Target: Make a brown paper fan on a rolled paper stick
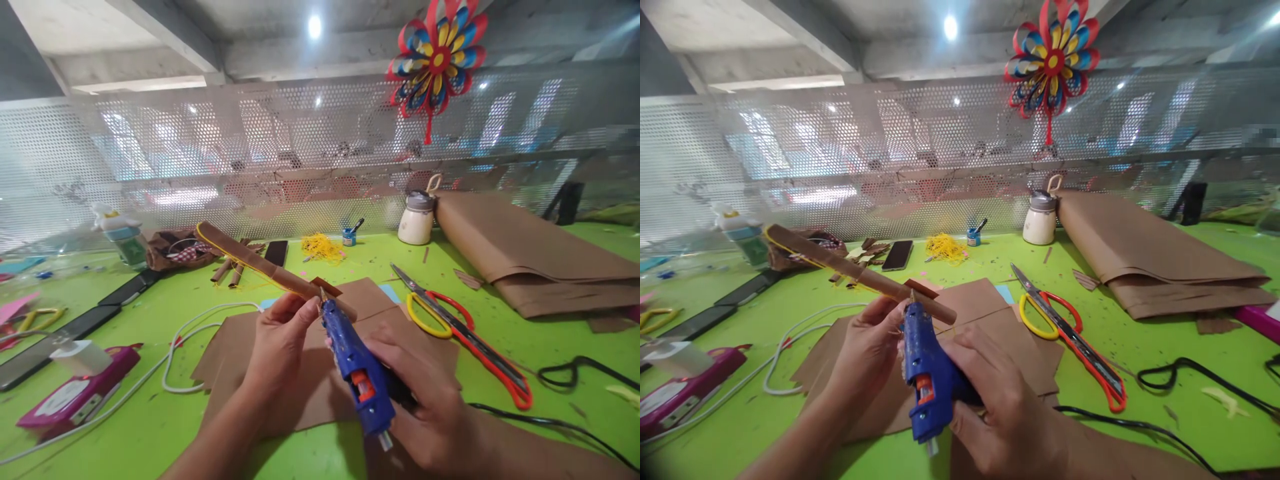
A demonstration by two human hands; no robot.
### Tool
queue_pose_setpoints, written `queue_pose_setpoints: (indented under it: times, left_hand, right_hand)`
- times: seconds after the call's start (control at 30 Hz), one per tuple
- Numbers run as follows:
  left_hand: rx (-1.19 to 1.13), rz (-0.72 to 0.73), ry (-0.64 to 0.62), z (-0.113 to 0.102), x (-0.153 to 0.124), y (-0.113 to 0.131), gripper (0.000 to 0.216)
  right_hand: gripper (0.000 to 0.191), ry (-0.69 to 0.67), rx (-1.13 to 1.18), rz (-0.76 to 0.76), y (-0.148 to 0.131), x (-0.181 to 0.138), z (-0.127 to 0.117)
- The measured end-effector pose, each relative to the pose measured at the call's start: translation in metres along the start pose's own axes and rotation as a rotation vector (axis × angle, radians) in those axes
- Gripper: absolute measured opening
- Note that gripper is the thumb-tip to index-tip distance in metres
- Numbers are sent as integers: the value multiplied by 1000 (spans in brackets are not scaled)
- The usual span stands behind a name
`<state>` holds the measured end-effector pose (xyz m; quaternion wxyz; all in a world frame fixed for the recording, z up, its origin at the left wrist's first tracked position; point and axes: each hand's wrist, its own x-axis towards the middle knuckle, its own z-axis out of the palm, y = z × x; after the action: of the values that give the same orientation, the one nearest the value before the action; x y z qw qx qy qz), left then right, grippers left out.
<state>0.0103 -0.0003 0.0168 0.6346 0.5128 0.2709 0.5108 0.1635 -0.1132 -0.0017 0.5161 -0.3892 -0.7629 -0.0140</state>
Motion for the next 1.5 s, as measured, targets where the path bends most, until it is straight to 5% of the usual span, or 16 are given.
queue_pose_setpoints:
  times: [1.5]
  left_hand:
    - [22, 45, -25, -4, 0, 3, 22]
  right_hand:
    - [45, -14, 48, 79, -1, -3, 2]
